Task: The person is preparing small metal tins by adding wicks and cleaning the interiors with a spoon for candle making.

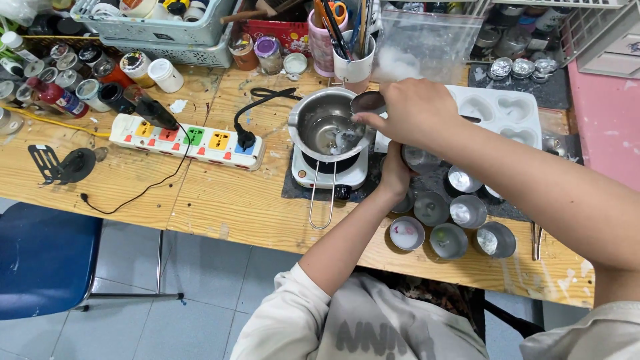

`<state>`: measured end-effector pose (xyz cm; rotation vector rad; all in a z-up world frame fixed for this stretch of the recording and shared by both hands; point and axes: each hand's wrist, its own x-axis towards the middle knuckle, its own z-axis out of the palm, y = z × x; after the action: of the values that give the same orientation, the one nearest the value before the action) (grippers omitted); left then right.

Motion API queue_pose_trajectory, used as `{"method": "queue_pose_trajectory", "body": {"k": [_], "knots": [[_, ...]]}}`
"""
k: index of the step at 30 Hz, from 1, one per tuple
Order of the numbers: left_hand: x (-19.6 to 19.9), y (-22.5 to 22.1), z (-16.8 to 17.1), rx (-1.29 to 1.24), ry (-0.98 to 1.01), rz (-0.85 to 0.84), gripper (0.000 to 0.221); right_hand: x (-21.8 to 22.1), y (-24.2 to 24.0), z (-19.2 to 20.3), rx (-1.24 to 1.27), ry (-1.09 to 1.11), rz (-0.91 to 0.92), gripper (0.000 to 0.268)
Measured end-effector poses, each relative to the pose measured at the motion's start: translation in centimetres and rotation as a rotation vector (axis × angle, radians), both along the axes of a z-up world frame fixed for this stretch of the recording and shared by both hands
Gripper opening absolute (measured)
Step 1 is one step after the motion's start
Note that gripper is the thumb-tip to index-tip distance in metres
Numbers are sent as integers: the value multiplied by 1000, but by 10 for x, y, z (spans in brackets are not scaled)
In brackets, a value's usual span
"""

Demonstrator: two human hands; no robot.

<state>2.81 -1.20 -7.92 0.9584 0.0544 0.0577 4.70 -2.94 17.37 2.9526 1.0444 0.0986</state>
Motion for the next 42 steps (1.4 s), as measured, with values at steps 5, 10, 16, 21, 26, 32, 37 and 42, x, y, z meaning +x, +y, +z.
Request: {"method": "queue_pose_trajectory", "body": {"k": [5, 10, 16, 21, 26, 32, 37, 42], "knots": [[2, -2, -3, -273, 18, -61, 47, 3, -12, 6, 81, -68, 49, 73], [-9, 5, 24, -363, -187, -136, 50, -8, -16, 27, 32, -61, 36, 77], [-23, 16, 55, -391, -169, -204, 54, 2, -51, 22, 186, 10, 93, 69], [-20, 19, 56, -386, -433, -224, 47, -11, -104, 25, 411, 247, 30, 47], [-29, 21, 84, -263, -336, -182, 48, -38, -132, 4, 500, 402, -153, 38], [-31, 16, 83, -62, -311, -261, 47, -43, -156, -54, 752, 487, -199, 24], [-38, 20, 104, 255, -429, -198, 41, -38, -179, -78, 857, 416, -203, 17], [-45, 29, 127, 1027, -295, -46, 24, -25, -187, -100, 814, 452, -167, 20]]}}
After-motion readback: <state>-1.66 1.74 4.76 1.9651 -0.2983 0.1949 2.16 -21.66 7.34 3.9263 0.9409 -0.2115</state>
